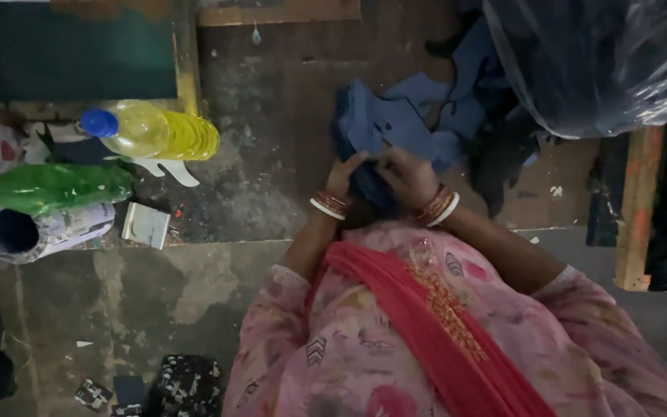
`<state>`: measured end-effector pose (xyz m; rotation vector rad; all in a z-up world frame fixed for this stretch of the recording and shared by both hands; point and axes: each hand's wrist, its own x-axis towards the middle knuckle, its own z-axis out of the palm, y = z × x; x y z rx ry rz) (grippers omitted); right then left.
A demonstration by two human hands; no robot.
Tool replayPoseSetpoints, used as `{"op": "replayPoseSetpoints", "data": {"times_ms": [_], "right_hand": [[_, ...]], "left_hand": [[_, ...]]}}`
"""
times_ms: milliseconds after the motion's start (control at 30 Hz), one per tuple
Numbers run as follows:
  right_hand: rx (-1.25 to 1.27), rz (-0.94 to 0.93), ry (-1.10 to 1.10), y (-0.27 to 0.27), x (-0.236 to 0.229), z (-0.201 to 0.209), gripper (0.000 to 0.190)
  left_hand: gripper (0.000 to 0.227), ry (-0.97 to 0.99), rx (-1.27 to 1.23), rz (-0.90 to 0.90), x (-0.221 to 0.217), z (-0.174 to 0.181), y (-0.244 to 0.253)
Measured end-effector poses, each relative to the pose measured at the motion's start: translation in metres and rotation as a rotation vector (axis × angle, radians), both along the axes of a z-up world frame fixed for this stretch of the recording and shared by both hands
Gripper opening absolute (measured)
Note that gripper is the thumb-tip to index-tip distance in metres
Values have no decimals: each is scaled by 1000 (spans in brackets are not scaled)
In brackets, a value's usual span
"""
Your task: The person sorts through a pile of blue and black fabric pieces on a cluttered workbench. They pick up individual pieces, separate them, and place them into a wooden tray to the right. The person also moves a plastic bag and other items on the table to access the fabric.
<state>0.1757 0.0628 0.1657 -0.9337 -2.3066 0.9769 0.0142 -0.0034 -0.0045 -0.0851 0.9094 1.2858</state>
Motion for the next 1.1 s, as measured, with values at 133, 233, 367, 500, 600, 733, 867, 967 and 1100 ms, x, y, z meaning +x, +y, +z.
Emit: {"op": "replayPoseSetpoints", "data": {"times_ms": [133,233,367,500,600,733,867,967,1100], "right_hand": [[-187,62,-42,15,17,-24,26],[-271,-27,-184,40,29,-43,31],[91,-232,-563,61,51,-81,51],[291,-204,-526,55,54,-76,53],[405,-101,-354,51,54,-68,41],[184,120,-243,70,68,-75,27],[-176,454,-311,81,34,8,28],[11,573,-294,78,-7,31,31],[298,420,-239,92,-19,1,46]], "left_hand": [[54,65,215,118,-9,59,-7],[55,-38,287,94,-20,72,-7],[52,-268,363,169,-46,51,-13],[51,-60,222,264,-76,42,-12],[49,-138,250,186,-90,86,-13],[52,21,248,208,-104,93,-18],[58,268,198,66,-110,53,-21],[62,447,211,-217,-79,46,-2],[69,341,473,-409,-46,7,14]]}}
